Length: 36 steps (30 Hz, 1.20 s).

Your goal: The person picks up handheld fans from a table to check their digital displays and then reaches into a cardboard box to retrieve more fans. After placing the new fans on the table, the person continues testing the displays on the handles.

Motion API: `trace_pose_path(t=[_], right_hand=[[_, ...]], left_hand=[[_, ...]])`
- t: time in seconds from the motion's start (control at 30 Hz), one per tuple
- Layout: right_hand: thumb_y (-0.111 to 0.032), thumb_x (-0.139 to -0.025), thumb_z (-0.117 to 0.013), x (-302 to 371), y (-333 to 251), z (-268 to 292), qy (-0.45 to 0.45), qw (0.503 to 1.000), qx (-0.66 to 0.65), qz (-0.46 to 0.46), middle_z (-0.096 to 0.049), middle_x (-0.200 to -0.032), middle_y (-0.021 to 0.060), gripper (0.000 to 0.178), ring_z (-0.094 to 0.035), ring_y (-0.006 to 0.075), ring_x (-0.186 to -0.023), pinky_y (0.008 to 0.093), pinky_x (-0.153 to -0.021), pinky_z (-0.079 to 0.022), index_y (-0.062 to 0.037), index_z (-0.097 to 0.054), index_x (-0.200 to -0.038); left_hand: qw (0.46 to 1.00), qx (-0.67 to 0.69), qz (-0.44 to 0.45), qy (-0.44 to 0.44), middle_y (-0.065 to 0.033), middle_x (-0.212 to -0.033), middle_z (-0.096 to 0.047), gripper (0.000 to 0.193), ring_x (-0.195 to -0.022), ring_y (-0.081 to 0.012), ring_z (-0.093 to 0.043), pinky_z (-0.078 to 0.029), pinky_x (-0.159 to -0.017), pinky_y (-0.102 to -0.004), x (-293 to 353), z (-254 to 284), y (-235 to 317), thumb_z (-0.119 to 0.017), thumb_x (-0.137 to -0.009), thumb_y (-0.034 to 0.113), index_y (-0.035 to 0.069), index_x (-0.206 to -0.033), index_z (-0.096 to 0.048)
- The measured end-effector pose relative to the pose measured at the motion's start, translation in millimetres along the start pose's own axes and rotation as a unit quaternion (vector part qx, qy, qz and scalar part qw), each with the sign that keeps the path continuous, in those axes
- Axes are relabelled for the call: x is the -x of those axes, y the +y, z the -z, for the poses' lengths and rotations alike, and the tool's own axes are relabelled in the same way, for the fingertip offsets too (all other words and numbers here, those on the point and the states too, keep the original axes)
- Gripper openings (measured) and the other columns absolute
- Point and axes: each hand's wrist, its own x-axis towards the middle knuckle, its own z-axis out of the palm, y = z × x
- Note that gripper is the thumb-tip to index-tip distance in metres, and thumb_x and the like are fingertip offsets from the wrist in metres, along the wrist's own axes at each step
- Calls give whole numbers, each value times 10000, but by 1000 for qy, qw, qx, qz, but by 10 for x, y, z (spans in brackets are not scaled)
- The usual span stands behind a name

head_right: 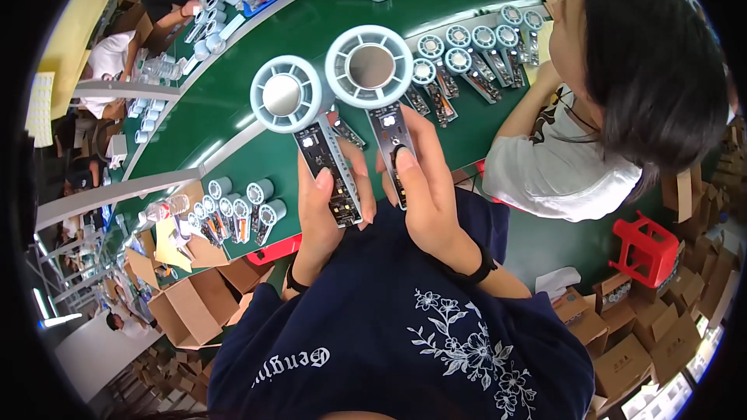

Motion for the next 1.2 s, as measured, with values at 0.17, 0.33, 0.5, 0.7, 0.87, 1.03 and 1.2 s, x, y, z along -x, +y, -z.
trace_pose_path(t=[0.17, 0.33, 0.5, 0.7, 0.87, 1.03, 1.2], right_hand=[[-259, -953, -328, -56, -40, 63, -5, 1000, -9, 5, -528, -850, 85, 494, -439, 76, -575, 194, -514, -354, 27, -290, -1355], [-225, -958, -326, -105, -53, 92, -15, 1000, -21, 1, -523, -870, 81, 485, -441, 78, -603, 197, -539, -361, 27, -268, -1369], [-191, -961, -326, -166, -10, 107, -29, 999, 18, 31, -515, -889, 75, 472, -442, 76, -645, 196, -590, -364, 30, -253, -1372], [-191, -961, -327, -234, -68, 100, -40, 999, 27, 19, -510, -885, 71, 471, -442, 75, -662, 198, -620, -362, 37, -250, -1365], [-202, -962, -326, -240, -11, 95, -46, 998, 33, 23, -510, -885, 70, 472, -439, 78, -665, 201, -629, -364, 39, -255, -1362], [-223, -963, -323, -246, 52, 112, -39, 997, 53, 33, -514, -912, 66, 476, -454, 84, -724, 205, -669, -374, 38, -265, -1357], [-248, -964, -323, -223, 73, 130, -37, 994, 86, 49, -514, -940, 64, 484, -462, 86, -791, 212, -711, -379, 32, -271, -1355]], left_hand=[[1000, -14, -20, -1, -154, -937, -493, 524, -513, -166, -543, -408, -373, -220, -79, -71, -37, -394, -952, 248, 22, -1353, -143], [998, -66, -8, 20, -155, -931, -494, 555, -519, -176, -546, -427, -405, -234, -135, -100, -28, -403, -945, 281, 20, -1352, -131], [998, -45, -37, 12, -157, -929, -494, 557, -532, -195, -550, -451, -456, -263, -191, -130, -75, -410, -940, 274, 19, -1346, -127], [999, -23, -39, 11, -161, -931, -491, 537, -542, -207, -551, -457, -470, -275, -251, -94, -60, -418, -937, 261, 20, -1326, -137], [999, -13, -35, 19, -164, -934, -490, 514, -553, -207, -553, -461, -474, -287, -225, -82, -102, -410, -941, 248, 23, -1314, -136], [999, -28, -32, 21, -167, -942, -487, 480, -564, -201, -557, -470, -486, -296, -216, -73, -109, -397, -944, 215, 19, -1292, -130], [996, -49, -73, 21, -170, -948, -485, 419, -569, -199, -562, -475, -491, -288, -198, -68, -201, -390, -941, 194, 10, -1236, -156]])
